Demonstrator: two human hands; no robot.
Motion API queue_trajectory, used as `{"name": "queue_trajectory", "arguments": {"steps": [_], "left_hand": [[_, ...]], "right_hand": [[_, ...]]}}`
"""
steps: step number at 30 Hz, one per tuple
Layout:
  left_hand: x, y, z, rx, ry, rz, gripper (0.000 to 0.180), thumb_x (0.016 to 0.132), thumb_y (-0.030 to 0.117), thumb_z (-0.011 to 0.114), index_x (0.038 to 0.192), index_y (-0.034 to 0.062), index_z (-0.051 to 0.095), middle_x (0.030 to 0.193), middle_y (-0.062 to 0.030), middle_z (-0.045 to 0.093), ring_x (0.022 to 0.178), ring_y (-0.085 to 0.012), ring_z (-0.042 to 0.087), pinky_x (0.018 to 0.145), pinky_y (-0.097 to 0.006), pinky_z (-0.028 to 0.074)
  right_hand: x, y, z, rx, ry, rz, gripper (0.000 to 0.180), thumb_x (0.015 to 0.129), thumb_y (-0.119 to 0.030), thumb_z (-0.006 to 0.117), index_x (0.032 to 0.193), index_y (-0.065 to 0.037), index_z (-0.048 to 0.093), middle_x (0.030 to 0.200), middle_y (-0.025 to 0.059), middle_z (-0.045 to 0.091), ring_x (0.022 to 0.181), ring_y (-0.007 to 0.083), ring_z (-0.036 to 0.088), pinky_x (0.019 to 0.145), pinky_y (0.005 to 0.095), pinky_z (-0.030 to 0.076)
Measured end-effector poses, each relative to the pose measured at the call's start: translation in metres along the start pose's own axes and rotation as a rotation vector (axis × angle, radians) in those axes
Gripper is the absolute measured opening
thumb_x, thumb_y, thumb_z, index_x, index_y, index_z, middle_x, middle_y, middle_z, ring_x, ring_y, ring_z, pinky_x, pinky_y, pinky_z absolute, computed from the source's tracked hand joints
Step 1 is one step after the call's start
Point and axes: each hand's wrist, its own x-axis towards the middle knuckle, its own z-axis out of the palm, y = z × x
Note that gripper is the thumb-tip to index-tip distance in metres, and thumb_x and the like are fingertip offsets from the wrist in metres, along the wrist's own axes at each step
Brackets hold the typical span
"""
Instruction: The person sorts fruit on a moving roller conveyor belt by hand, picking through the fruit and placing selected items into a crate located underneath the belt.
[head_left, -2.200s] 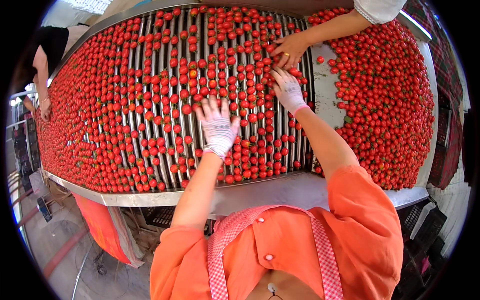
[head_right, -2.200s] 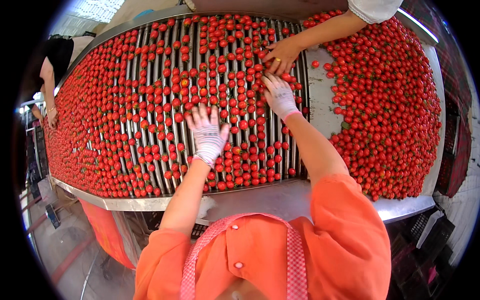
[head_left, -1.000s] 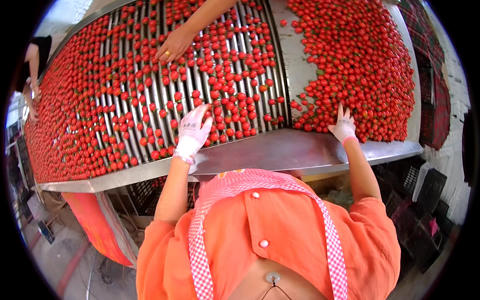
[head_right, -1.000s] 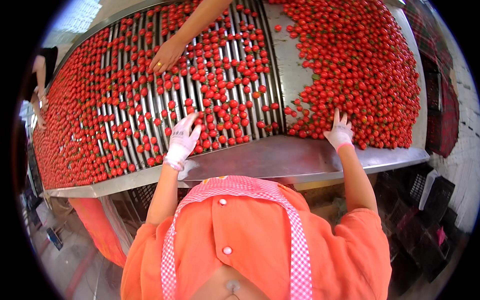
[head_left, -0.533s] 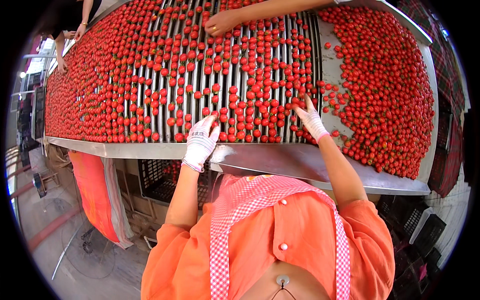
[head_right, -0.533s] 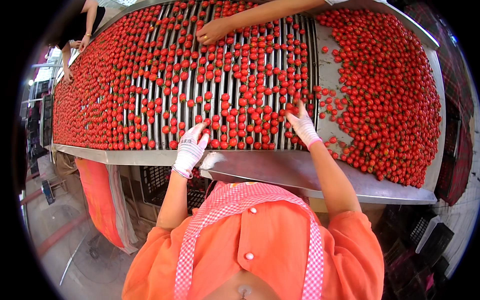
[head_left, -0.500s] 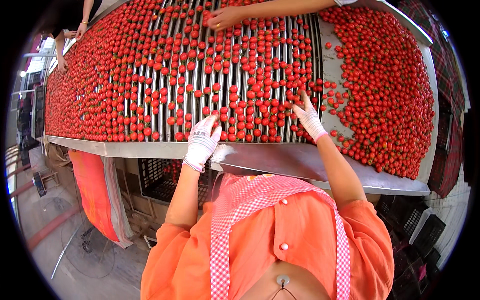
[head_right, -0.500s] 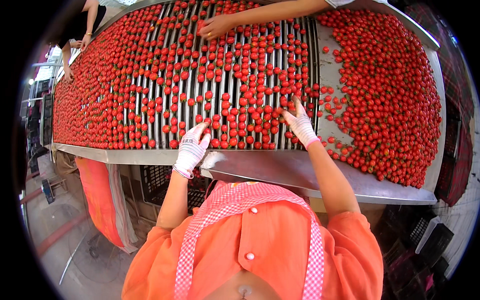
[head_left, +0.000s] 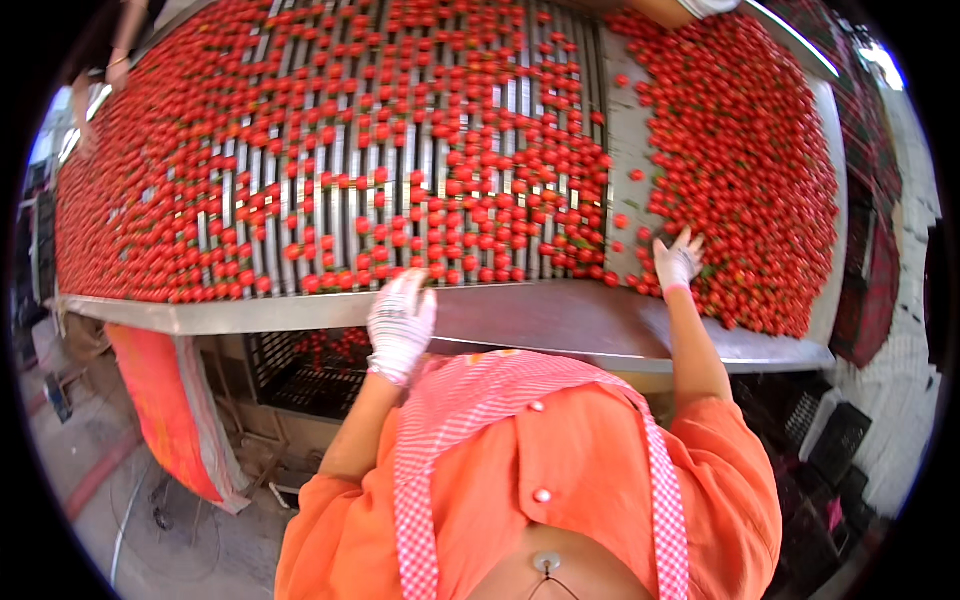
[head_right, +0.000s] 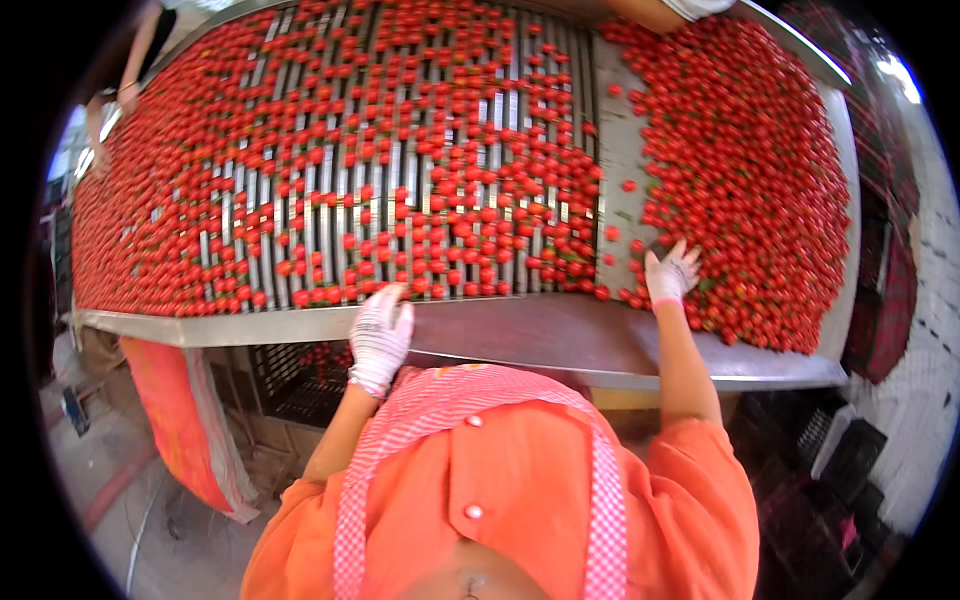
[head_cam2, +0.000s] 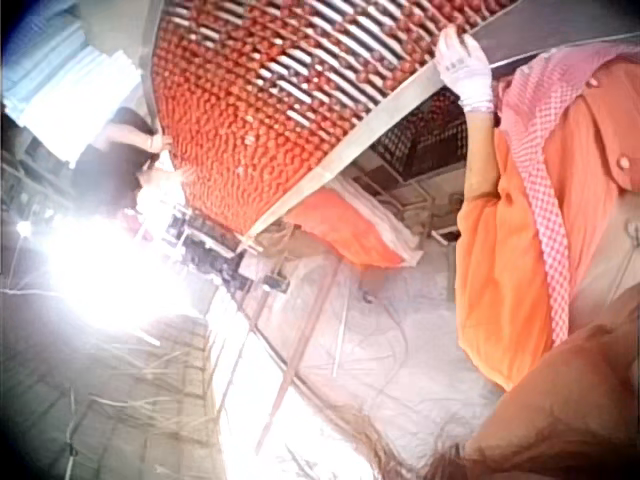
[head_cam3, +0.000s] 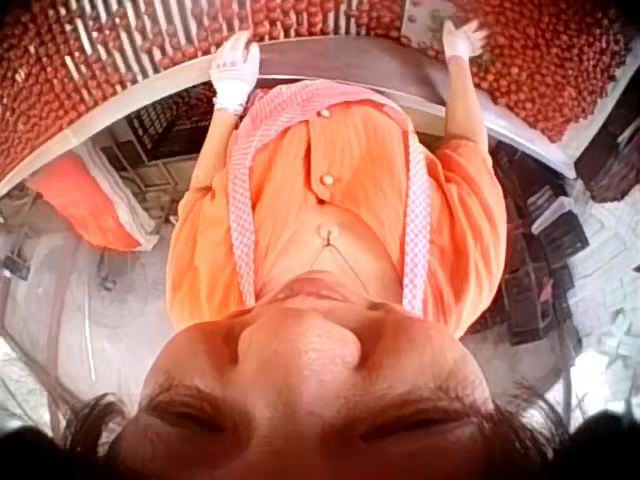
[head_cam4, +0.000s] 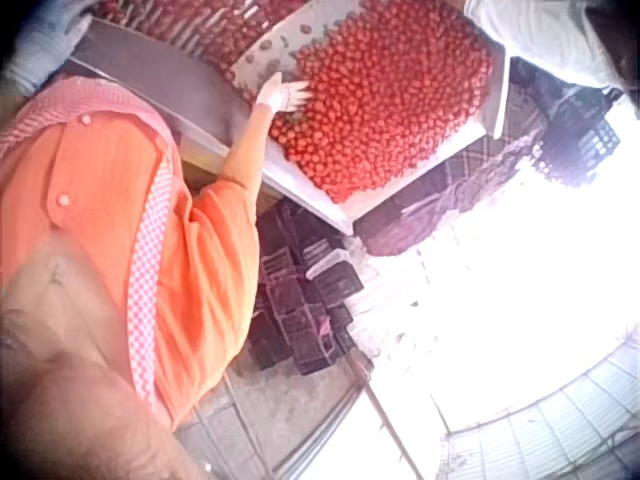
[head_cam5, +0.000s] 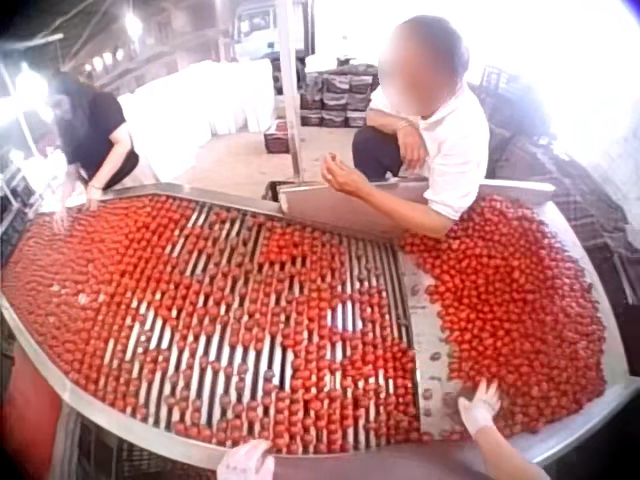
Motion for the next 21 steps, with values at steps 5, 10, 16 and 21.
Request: {"name": "queue_trajectory", "arguments": {"steps": [5, 10, 16, 21], "left_hand": [[-0.001, 0.002, 0.002, 0.019, -0.013, -0.062, 0.026, 0.09, 0.018, 0.065, 0.114, 0.0096, 0.07, 0.114, -0.0107, 0.071, 0.106, -0.0298, 0.066, 0.098, -0.041, 0.05], [0.004, 0.006, 0.006, -0.029, -0.06, -0.149, 0.024, 0.092, 0.016, 0.063, 0.114, 0.0081, 0.071, 0.111, -0.0118, 0.071, 0.107, -0.0304, 0.066, 0.098, -0.04, 0.05], [0.001, 0.007, 0.011, -0.025, -0.02, -0.154, 0.024, 0.091, 0.012, 0.062, 0.112, 0.0065, 0.071, 0.109, -0.0126, 0.072, 0.105, -0.031, 0.066, 0.097, -0.04, 0.051], [0.001, 0.011, 0.017, -0.019, 0.011, -0.107, 0.024, 0.09, 0.008, 0.06, 0.111, 0.0046, 0.071, 0.109, -0.014, 0.071, 0.104, -0.0311, 0.067, 0.098, -0.041, 0.05]], "right_hand": [[0.0, -0.068, -0.01, 0.012, -0.125, 0.114, 0.1, 0.081, -0.063, 0.066, 0.158, -0.016, 0.024, 0.165, 0.0219, 0.014, 0.15, 0.0482, 0.013, 0.11, 0.0701, 0.027], [0.025, -0.148, 0.015, 0.355, -0.338, -0.302, 0.088, 0.087, -0.052, 0.061, 0.159, -0.019, 0.023, 0.166, 0.016, 0.018, 0.152, 0.0459, 0.01, 0.113, 0.0712, 0.02], [0.035, -0.204, -0.032, 0.975, -0.185, -0.719, 0.048, 0.093, -0.018, 0.06, 0.14, -0.009, 0.055, 0.152, 0.0196, 0.045, 0.137, 0.038, 0.046, 0.114, 0.0403, 0.039], [-0.02, -0.219, -0.03, 0.52, 0.131, -1.382, 0.053, 0.082, -0.028, 0.07, 0.131, -0.012, 0.056, 0.141, 0.0158, 0.05, 0.129, 0.0341, 0.052, 0.109, 0.0494, 0.043]]}}
